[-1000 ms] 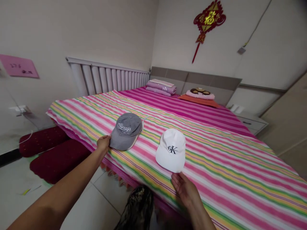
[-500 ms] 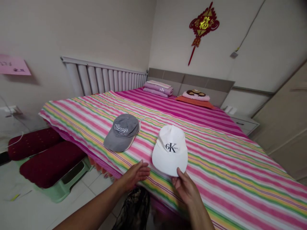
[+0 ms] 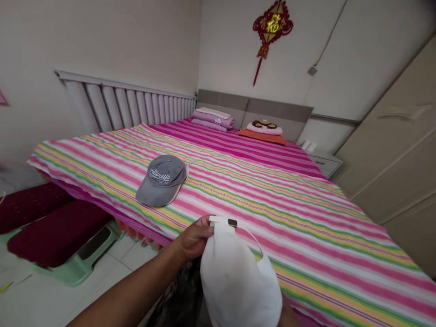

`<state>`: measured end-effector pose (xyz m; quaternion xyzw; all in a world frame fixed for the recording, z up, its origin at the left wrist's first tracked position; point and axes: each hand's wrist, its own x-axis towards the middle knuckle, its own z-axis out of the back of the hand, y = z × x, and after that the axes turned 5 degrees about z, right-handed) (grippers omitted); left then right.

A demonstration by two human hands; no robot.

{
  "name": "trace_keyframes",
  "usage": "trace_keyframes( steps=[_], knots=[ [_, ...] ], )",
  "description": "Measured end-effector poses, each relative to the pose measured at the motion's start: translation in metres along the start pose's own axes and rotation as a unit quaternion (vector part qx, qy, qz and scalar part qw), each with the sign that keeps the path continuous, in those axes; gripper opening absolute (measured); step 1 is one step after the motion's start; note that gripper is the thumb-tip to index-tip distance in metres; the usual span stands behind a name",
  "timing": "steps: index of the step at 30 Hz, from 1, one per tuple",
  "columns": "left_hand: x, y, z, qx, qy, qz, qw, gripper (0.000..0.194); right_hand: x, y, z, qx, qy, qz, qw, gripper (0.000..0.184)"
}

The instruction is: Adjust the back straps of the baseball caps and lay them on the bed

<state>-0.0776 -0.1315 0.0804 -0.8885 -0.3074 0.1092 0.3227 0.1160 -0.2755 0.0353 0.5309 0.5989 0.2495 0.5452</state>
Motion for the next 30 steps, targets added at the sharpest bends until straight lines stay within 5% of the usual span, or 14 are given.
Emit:
trace_keyframes(
  steps=[5, 9, 13, 21, 30],
  knots=[
    [-0.006, 0.005, -0.017, 0.011, 0.027, 0.047, 0.998, 0.021, -0.017, 0.035, -0.001, 0.126, 0.112, 0.103, 0.980, 0.056],
    [-0.008, 0.012, -0.023, 0.042, 0.020, 0.083, 0.995, 0.024, -0.021, 0.055, -0.014, 0.050, 0.141, 0.122, 0.981, 0.053],
    [-0.011, 0.017, -0.028, 0.097, 0.023, 0.116, 0.988, 0.028, -0.026, 0.060, -0.035, -0.035, 0.125, 0.118, 0.984, 0.025],
    [-0.007, 0.012, -0.040, 0.267, 0.004, 0.169, 0.949, 0.026, -0.030, 0.056, -0.039, -0.050, 0.129, 0.166, 0.976, 0.030],
    [-0.009, 0.013, -0.050, 0.272, 0.017, 0.217, 0.937, 0.035, -0.029, 0.058, -0.042, -0.088, 0.123, 0.179, 0.972, 0.029]
  ],
)
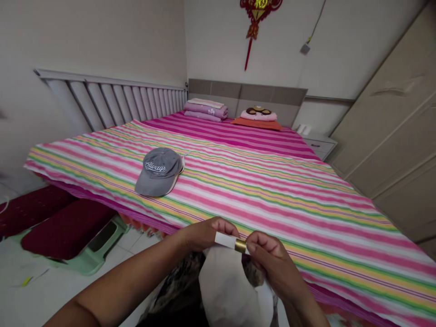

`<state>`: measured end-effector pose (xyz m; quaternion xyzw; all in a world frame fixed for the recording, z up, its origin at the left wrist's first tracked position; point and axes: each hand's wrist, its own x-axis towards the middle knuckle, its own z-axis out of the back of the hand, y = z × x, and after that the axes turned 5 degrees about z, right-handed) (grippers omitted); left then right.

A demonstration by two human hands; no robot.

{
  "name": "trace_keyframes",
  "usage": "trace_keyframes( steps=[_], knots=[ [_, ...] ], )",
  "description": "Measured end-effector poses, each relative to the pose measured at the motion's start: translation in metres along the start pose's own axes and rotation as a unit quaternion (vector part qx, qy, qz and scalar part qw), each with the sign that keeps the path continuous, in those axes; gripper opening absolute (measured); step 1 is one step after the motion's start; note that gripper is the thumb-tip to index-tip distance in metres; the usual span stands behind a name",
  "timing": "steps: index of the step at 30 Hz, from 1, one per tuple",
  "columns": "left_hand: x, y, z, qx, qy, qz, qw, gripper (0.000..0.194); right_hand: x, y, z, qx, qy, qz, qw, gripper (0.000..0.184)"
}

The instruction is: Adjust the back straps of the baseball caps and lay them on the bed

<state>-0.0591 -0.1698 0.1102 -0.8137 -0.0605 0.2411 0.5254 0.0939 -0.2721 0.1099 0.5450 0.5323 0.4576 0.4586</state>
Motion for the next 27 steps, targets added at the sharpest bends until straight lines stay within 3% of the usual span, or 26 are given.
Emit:
trace_keyframes(
  steps=[9, 13, 23, 27],
  knots=[
    [0.002, 0.011, -0.004, -0.004, -0.042, -0.029, 0.999, 0.031, 0.000, 0.001, -0.010, 0.053, -0.014, -0.016, 0.998, 0.027],
    [0.001, 0.010, -0.005, -0.060, -0.057, -0.050, 0.995, 0.026, 0.001, -0.003, -0.005, 0.070, -0.024, -0.020, 0.997, 0.028],
    [0.001, 0.010, 0.011, -0.183, -0.098, -0.105, 0.973, 0.020, 0.007, -0.006, 0.008, 0.232, -0.088, 0.034, 0.968, 0.023],
    [-0.003, 0.009, 0.017, -0.197, -0.101, -0.122, 0.968, 0.023, 0.012, -0.003, 0.009, 0.226, -0.081, 0.044, 0.970, 0.024]
  ],
)
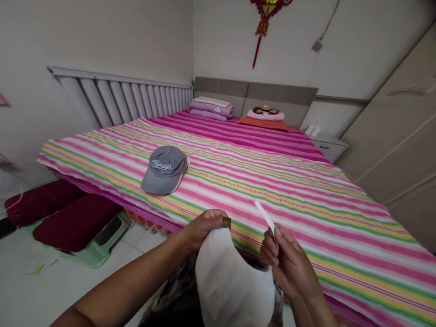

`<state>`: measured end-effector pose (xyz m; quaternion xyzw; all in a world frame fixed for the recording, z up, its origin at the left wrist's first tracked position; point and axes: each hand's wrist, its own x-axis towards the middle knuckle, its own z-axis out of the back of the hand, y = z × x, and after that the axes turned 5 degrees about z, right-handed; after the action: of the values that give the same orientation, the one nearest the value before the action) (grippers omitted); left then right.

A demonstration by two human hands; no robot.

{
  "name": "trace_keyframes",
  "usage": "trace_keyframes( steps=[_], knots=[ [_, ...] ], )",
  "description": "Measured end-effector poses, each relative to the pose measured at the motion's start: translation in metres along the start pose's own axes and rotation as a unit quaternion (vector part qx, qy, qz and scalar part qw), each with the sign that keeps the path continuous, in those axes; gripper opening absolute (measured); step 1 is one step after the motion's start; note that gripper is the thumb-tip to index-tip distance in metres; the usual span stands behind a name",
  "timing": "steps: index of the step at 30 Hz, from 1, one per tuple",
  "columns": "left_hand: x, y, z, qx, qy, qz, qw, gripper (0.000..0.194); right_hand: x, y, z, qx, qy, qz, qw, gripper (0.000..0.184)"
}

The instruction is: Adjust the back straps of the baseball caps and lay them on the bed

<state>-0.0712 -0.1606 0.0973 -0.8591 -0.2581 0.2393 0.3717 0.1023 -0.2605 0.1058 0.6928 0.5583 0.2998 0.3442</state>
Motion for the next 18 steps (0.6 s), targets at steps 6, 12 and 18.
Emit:
trace_keyframes(
  steps=[6, 12, 18],
  knots=[
    [-0.002, -0.008, 0.019, -0.050, 0.007, -0.066, 0.997, 0.030, 0.007, -0.009, -0.004, -0.073, 0.097, -0.116, 0.986, 0.025],
    [-0.004, -0.022, 0.034, -0.084, -0.106, -0.072, 0.988, 0.024, 0.007, -0.034, -0.002, 0.038, 0.094, -0.191, 0.976, 0.047],
    [-0.010, -0.015, 0.063, -0.139, -0.022, 0.027, 0.990, 0.024, 0.021, -0.034, -0.011, 0.072, -0.044, -0.129, 0.988, 0.026]
  ],
)
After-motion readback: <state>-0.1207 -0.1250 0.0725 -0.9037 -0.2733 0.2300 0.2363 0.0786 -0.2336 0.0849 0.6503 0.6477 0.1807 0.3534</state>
